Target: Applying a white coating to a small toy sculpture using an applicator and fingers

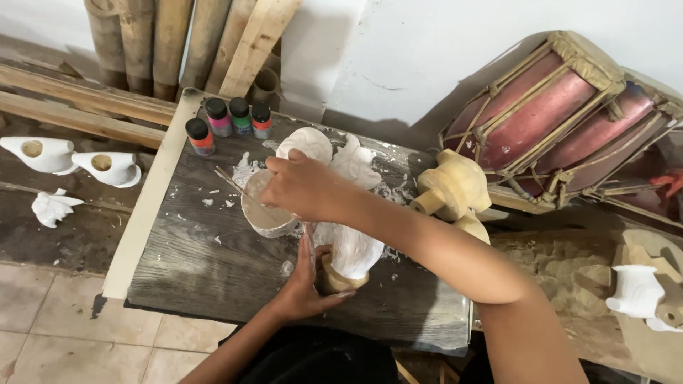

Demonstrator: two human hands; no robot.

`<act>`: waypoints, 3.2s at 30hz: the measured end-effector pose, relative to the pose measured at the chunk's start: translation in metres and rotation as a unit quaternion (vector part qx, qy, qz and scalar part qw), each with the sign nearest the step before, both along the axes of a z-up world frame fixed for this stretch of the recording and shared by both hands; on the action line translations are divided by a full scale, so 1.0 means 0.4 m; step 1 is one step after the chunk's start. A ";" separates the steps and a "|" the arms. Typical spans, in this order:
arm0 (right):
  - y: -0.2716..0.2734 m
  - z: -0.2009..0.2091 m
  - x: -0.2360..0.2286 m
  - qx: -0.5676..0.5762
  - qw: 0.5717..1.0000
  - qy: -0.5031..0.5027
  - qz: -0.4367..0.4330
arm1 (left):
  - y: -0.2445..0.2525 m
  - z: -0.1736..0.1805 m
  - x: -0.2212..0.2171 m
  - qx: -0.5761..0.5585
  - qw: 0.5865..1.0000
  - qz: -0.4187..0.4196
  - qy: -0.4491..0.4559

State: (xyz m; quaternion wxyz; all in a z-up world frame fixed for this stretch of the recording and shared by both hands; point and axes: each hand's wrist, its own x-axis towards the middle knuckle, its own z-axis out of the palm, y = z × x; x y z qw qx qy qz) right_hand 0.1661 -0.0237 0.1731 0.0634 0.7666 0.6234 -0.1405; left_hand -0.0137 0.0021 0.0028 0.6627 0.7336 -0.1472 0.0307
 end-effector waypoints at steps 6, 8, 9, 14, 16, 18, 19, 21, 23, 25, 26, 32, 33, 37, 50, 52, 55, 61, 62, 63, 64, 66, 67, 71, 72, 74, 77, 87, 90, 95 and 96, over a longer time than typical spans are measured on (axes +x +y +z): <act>-0.031 0.021 -0.001 0.043 0.998 0.039 -0.035 | -0.008 -0.060 0.000 -0.010 0.994 0.005 -0.106; -0.041 0.039 -0.010 0.017 0.997 0.060 -0.052 | -0.003 -0.044 0.004 -0.010 0.999 -0.008 -0.052; -0.056 0.051 -0.008 0.017 0.996 0.059 -0.057 | -0.001 -0.035 0.005 -0.010 0.998 -0.013 -0.053; -0.144 0.107 0.011 0.324 0.915 0.218 -0.102 | 0.002 -0.045 0.005 0.036 0.995 -0.013 -0.090; -0.184 0.092 0.019 0.351 0.892 0.251 -0.136 | 0.005 -0.011 0.006 0.026 0.998 -0.012 -0.064; -0.227 0.087 0.022 0.376 0.867 0.281 -0.168 | 0.002 -0.011 0.013 0.015 0.999 -0.010 -0.039; -0.248 0.089 0.018 0.406 0.840 0.305 -0.191 | 0.000 -0.026 0.011 0.018 0.998 -0.002 -0.067; -0.293 0.079 0.010 0.436 0.810 0.328 -0.215 | -0.002 -0.023 0.007 0.021 0.995 0.006 -0.095; -0.340 0.061 0.011 0.493 0.762 0.308 -0.286 | -0.001 0.015 0.008 -0.061 0.998 -0.011 -0.024; -0.382 0.067 -0.005 0.503 0.727 0.340 -0.322 | 0.003 -0.014 0.004 -0.053 0.998 -0.020 -0.008; -0.404 0.068 -0.016 0.510 0.688 0.373 -0.357 | 0.004 -0.029 -0.002 -0.045 0.999 -0.029 0.009; -0.517 -0.033 -0.039 0.602 0.514 0.447 -0.417 | 0.003 -0.033 -0.006 -0.070 0.997 -0.022 0.036; -0.518 -0.034 -0.045 0.604 0.513 0.445 -0.417 | 0.003 -0.045 -0.004 -0.070 0.997 -0.024 0.035; -0.514 -0.038 -0.057 0.586 0.561 0.388 -0.438 | 0.001 -0.059 -0.003 -0.047 0.998 -0.018 -0.034; -0.516 -0.068 -0.065 0.575 0.604 0.294 -0.467 | 0.005 -0.017 0.011 -0.036 0.995 -0.025 -0.093; -0.521 -0.056 -0.075 0.561 0.623 0.269 -0.474 | 0.005 -0.021 0.012 -0.035 0.994 -0.027 -0.096; -0.520 -0.051 -0.085 0.549 0.642 0.229 -0.485 | 0.006 -0.005 0.010 -0.049 0.997 -0.037 -0.057; -0.480 -0.001 -0.100 0.563 0.652 0.217 -0.460 | 0.008 0.078 0.026 -0.078 0.996 -0.038 -0.012; -0.479 0.006 -0.104 0.556 0.660 0.212 -0.458 | 0.009 0.093 0.027 -0.072 0.996 -0.039 0.020; -0.493 -0.012 -0.100 0.556 0.660 0.213 -0.458 | 0.010 0.079 0.025 -0.072 0.996 -0.038 0.021; -0.507 -0.031 -0.096 0.547 0.704 0.189 -0.413 | 0.011 0.065 0.022 -0.049 0.998 -0.029 -0.040; -0.516 -0.049 -0.100 0.536 0.744 0.162 -0.365 | 0.008 0.025 0.018 -0.025 0.994 -0.022 -0.102; -0.511 -0.047 -0.107 0.538 0.749 0.161 -0.351 | 0.003 -0.001 0.014 -0.032 0.994 -0.021 -0.104; -0.462 0.019 -0.147 0.550 0.705 0.178 -0.411 | 0.006 0.045 0.016 -0.046 0.997 -0.033 -0.043; -0.464 0.016 -0.141 0.550 0.705 0.177 -0.411 | 0.004 0.025 0.017 -0.046 0.997 -0.033 -0.044; -0.468 0.008 -0.135 0.572 0.693 0.163 -0.407 | -0.003 -0.016 0.007 -0.054 0.997 -0.030 -0.050; -0.489 -0.022 -0.121 0.557 0.760 0.157 -0.296 | 0.000 0.007 0.020 -0.045 0.989 -0.016 -0.139; -0.424 0.049 -0.151 0.547 0.774 0.186 -0.259 | 0.005 -0.019 0.009 0.007 0.994 -0.007 -0.111; -0.410 0.075 -0.157 0.494 0.821 0.125 -0.257 | 0.009 0.009 0.009 0.008 0.991 -0.005 -0.136; -0.385 0.085 -0.145 0.496 0.828 0.108 -0.240 | 0.005 0.039 0.021 -0.023 0.993 -0.007 -0.119; -0.385 0.088 -0.147 0.496 0.828 0.108 -0.240 | 0.003 0.024 0.013 -0.023 0.993 -0.007 -0.119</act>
